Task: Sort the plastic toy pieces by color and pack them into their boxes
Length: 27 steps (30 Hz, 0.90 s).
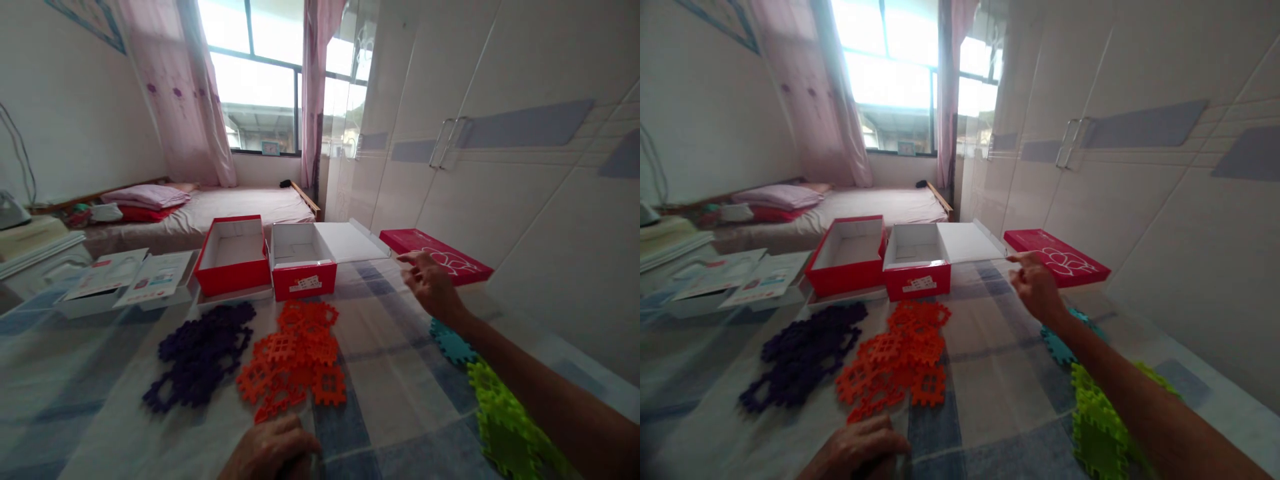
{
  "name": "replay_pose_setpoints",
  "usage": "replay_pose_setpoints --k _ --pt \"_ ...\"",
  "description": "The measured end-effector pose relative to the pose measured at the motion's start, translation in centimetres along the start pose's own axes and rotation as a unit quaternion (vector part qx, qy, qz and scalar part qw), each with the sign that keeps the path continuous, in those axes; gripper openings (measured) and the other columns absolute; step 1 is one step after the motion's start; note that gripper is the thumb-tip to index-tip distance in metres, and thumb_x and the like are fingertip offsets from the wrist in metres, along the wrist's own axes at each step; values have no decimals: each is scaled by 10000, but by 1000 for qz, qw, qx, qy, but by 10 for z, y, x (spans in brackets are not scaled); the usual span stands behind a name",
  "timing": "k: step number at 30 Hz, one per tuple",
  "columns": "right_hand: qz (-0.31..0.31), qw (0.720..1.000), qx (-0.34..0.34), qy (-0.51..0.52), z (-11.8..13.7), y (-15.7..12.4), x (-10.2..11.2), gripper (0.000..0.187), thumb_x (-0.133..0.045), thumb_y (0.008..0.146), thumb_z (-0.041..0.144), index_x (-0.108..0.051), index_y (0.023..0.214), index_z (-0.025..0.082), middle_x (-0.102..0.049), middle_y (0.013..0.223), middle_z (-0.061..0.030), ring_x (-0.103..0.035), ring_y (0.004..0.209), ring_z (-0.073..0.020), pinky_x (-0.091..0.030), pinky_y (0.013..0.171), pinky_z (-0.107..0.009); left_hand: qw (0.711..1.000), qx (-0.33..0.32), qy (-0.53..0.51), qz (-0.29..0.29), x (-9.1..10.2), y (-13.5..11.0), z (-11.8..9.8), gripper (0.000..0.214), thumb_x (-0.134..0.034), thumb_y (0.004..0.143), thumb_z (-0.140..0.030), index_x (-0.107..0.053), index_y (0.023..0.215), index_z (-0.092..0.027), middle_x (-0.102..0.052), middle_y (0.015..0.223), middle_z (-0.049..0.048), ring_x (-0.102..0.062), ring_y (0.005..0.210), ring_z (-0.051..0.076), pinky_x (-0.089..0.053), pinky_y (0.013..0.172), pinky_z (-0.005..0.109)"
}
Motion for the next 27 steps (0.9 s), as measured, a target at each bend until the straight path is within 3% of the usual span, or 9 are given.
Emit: replay_pose_setpoints --k 3,5,8,12,17,21,24,27 --pt "112 984 134 24 87 -7 -55 449 -452 820 203 -458 1261 289 -492 1287 -49 -610 794 -173 -495 740 -335 1000 -13 -5 -19 3 2 -4 251 -453 784 -58 -634 872 -208 -609 694 -17 -598 612 71 -414 555 115" --pt "146 971 187 13 126 -7 -86 540 -444 813 182 -379 1334 312 -424 1380 -26 -599 977 -212 -487 797 -338 1000 -8 -1 -15 2 1 -3 258 -458 778 -55 -636 875 -214 -610 703 -17 -601 622 74 -415 561 116" --pt "175 965 196 -19 151 3 -127 568 -428 802 144 -364 1355 255 -428 1388 -50 -568 1085 -238 -480 796 -323 1000 -1 9 -1 -1 0 2 282 -462 761 -35 -635 891 -216 -613 728 -14 -610 652 77 -421 581 119" --pt "205 965 151 -68 154 20 -162 458 -436 826 171 -437 1278 243 -488 1328 -71 -600 1031 -226 -471 749 -292 1000 -18 6 -1 -2 0 4 292 -462 757 -34 -633 910 -214 -618 747 -10 -612 666 80 -427 600 123" --pt "208 968 52 -131 138 31 -174 410 -568 797 298 -483 1186 198 -567 1179 -114 -629 940 -224 -472 705 -285 999 -16 -5 -29 -11 0 14 288 -456 734 -57 -657 864 -216 -613 693 -8 -601 613 83 -414 563 132" --pt "198 967 18 -160 127 38 -173 280 -566 810 291 -534 1060 170 -595 1104 -105 -645 867 -204 -474 671 -270 999 -6 -4 -46 -16 0 20 280 -457 697 -67 -670 807 -213 -618 671 -2 -597 582 89 -412 543 140" --pt "187 967 15 -175 118 43 -161 238 -550 836 301 -531 1044 186 -601 1102 -78 -644 869 -185 -471 678 -249 1000 -2 -1 -22 -14 1 18 278 -458 717 -66 -672 825 -208 -636 699 5 -612 610 91 -429 570 136" --pt "172 966 12 -193 103 46 -136 264 -536 856 323 -507 1081 189 -585 1144 -81 -634 910 -186 -468 701 -245 1000 1 2 15 -12 2 13 292 -466 727 -53 -673 866 -204 -651 734 10 -628 654 94 -442 600 130"
Point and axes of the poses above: each hand's wrist, its own y-axis towards the middle knuckle, its own x-axis out of the back of the hand, z = x × y, the point moved 10 cm from there along y, towards the middle knuckle
